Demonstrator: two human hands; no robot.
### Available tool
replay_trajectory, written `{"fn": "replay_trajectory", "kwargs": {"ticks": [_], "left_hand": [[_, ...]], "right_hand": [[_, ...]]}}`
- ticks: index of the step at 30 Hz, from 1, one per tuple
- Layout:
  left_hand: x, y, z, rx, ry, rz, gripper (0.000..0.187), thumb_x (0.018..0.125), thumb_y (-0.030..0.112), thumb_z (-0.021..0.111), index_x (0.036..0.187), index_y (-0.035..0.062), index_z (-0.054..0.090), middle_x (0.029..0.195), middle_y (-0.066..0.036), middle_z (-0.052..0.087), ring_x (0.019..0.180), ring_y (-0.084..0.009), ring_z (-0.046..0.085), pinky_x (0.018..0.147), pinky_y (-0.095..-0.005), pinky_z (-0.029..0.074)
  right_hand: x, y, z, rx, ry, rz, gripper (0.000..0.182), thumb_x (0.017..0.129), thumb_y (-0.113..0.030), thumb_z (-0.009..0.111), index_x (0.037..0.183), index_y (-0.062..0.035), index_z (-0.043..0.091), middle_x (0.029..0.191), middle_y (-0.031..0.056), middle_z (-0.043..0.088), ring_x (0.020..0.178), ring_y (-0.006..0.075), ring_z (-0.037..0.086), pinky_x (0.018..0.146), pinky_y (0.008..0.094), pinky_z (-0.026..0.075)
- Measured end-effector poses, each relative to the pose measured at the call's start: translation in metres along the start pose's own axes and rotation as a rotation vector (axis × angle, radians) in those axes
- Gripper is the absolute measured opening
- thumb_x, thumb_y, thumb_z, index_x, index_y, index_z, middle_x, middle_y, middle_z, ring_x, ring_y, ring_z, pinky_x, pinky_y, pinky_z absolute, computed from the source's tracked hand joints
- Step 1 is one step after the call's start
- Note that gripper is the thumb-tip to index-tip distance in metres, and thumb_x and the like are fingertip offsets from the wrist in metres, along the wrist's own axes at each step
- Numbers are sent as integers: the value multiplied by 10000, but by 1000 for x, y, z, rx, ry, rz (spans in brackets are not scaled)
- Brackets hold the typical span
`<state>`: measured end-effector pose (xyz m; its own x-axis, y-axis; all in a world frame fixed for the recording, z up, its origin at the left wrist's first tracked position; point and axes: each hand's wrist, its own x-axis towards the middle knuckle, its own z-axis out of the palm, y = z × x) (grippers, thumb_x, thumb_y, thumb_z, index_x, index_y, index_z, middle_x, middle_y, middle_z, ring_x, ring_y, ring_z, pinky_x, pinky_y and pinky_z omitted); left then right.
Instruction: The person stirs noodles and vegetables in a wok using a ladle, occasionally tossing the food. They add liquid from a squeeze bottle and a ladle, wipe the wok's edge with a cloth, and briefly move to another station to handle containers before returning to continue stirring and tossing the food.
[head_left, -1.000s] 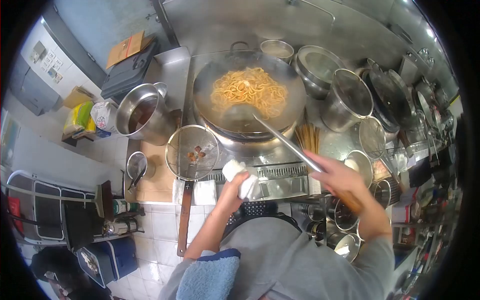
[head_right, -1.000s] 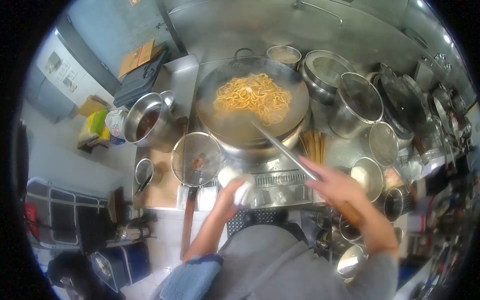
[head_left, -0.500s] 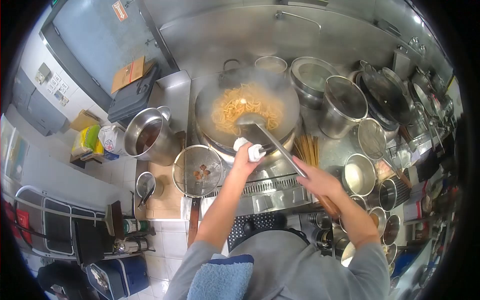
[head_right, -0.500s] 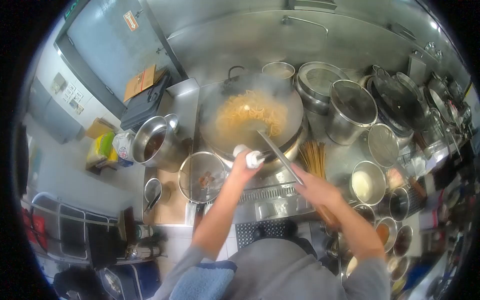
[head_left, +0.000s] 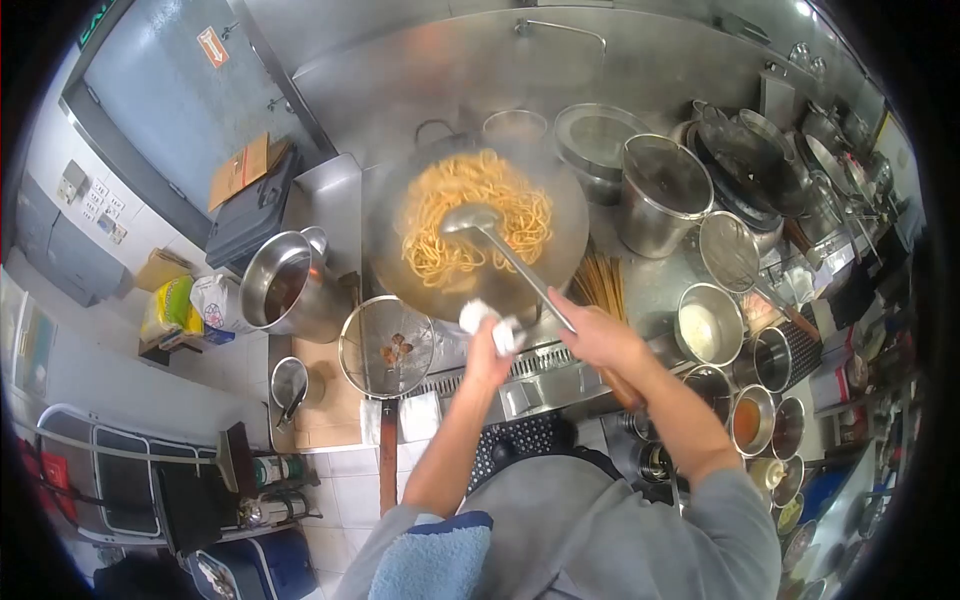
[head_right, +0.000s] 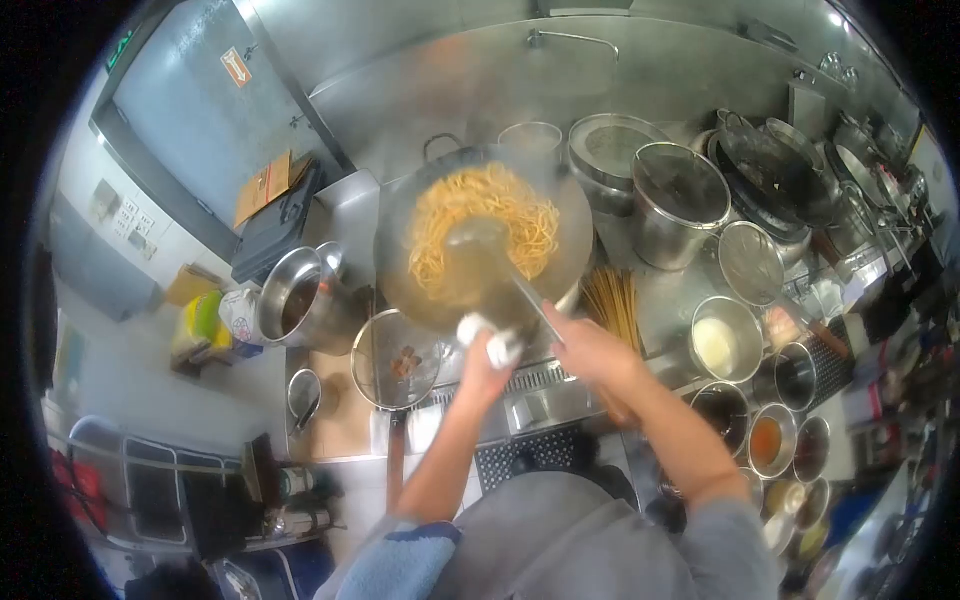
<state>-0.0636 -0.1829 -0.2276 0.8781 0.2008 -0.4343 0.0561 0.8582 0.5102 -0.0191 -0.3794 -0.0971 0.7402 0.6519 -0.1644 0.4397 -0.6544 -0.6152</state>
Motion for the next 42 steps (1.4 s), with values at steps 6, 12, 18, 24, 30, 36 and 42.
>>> {"fn": "replay_trajectory", "kwargs": {"ticks": [6, 12, 18, 24, 30, 36, 42], "left_hand": [[-44, 6, -5, 86, -2, -44, 187, 940, 229, 485, 1089, 121, 517, 1021, -70, 633, 948, -228, 618, 784, -435, 511], [-23, 61, 34, 102, 78, -133, 190, 910, 243, 523, 1058, 127, 546, 940, -52, 648, 895, -247, 610, 770, -425, 461], [18, 35, 12, 64, 10, -82, 203, 942, 252, 493, 1112, 141, 508, 984, -84, 631, 935, -228, 603, 707, -400, 506], [-45, 4, -11, 70, 12, -54, 138, 942, 145, 483, 1072, 107, 512, 975, -70, 600, 876, -232, 645, 768, -474, 567], [16, 66, 13, 57, -7, -120, 121, 917, 218, 508, 998, 144, 559, 915, -44, 645, 804, -204, 604, 698, -370, 466], [34, 76, 2, 112, -50, -177, 113, 897, 224, 527, 976, 157, 569, 909, -26, 647, 818, -193, 606, 702, -370, 459], [23, 81, 3, 71, -57, -103, 212, 904, 312, 564, 1040, 152, 593, 921, -18, 651, 810, -184, 613, 755, -395, 482]], "right_hand": [[-44, -2, 1, 15, 105, -74, 700, 891, -161, 585, 1498, -113, 239, 701, 185, 610, 550, 279, 603, 566, 386, 491], [-101, -49, -84, 151, -342, 328, 700, 894, -217, 580, 1506, -172, 242, 841, 181, 656, 699, 263, 653, 696, 388, 515], [-39, -3, -16, -74, -28, 70, 668, 902, -229, 565, 1496, -205, 261, 856, 210, 652, 702, 341, 639, 708, 397, 510], [-38, -15, 8, 99, 99, 100, 677, 892, -163, 582, 1495, -191, 275, 708, 153, 620, 564, 244, 605, 599, 355, 502], [-74, -38, -18, 629, 100, 302, 700, 886, -95, 599, 1504, -157, 276, 594, 6, 498, 460, 100, 466, 419, 271, 406], [30, -1, 33, 689, 353, 270, 734, 876, -34, 571, 1507, -61, 199, 684, 13, 513, 461, 99, 466, 389, 270, 416], [36, -34, 40, 1177, 199, 147, 765, 858, -46, 576, 1508, -46, 172, 629, 7, 460, 453, 106, 451, 359, 275, 400]]}}
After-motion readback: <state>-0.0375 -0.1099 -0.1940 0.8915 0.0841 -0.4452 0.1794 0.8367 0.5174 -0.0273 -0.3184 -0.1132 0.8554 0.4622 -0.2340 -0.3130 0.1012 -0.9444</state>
